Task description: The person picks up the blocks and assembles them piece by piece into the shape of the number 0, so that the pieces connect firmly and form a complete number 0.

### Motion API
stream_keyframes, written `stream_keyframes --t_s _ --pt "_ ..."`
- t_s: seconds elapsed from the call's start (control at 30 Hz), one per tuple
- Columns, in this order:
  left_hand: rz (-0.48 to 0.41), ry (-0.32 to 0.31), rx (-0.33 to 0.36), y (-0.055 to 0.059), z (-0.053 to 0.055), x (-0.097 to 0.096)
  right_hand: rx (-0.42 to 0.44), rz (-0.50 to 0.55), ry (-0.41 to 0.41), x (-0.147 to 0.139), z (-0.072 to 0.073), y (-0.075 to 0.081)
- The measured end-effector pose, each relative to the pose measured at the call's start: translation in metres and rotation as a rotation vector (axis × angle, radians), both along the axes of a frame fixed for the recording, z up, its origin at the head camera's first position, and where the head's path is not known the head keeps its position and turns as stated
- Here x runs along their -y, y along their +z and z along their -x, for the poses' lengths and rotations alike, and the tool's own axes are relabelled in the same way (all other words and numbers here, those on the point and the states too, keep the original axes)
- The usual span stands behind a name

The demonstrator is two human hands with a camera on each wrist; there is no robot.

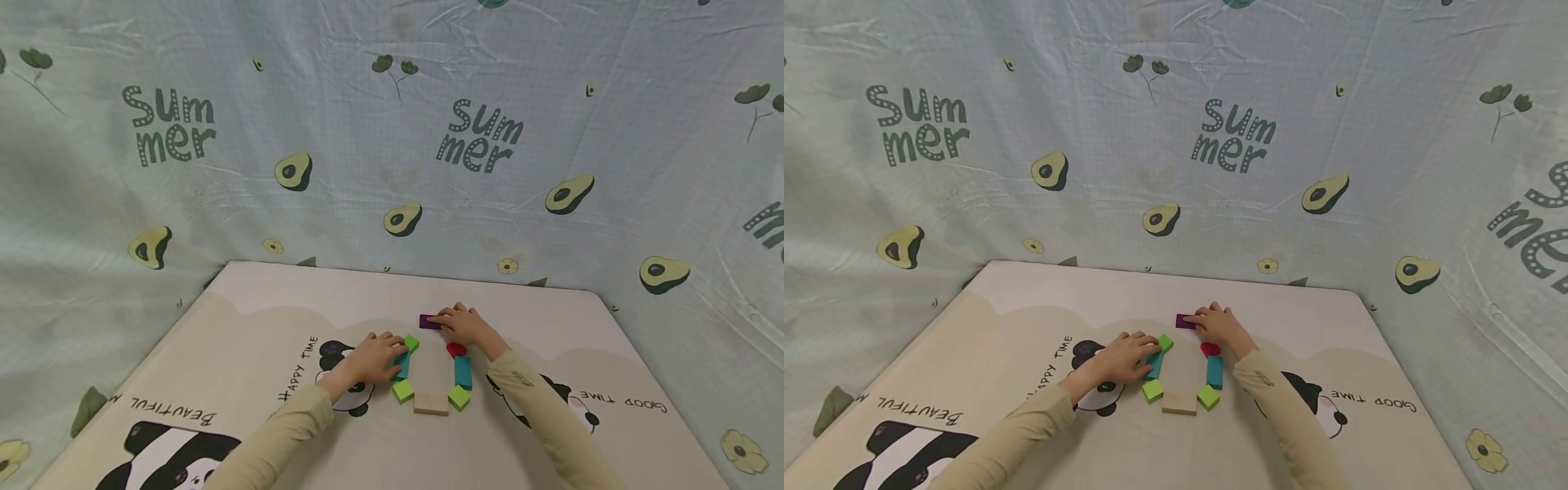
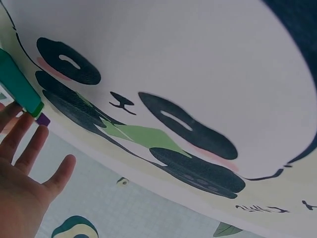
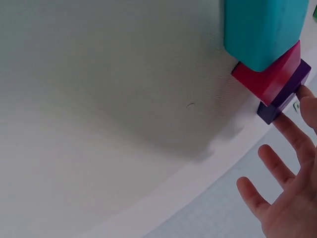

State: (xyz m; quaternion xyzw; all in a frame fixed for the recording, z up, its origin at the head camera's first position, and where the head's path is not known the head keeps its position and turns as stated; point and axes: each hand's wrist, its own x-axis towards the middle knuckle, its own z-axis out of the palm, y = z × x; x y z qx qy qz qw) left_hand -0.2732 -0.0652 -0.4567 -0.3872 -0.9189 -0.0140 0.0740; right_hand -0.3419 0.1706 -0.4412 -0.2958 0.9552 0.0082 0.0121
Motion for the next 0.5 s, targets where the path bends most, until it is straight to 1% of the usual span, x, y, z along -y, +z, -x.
stream_keyframes --t_s 0.2,0.37,0.5 --pt "0.007 -0.004 -0.016 -0.001 0.000 0.000 0.018 0.018 0.021 0.000 -0.006 0.003" --pt "0.013 -0.012 -0.037 0.002 -0.001 0.000 0.032 0.033 0.048 -0.001 -0.011 0.005" --pt "0.019 -0.007 -0.024 0.004 -0.003 0.000 0.041 0.047 0.061 -0.001 -0.016 0.006"
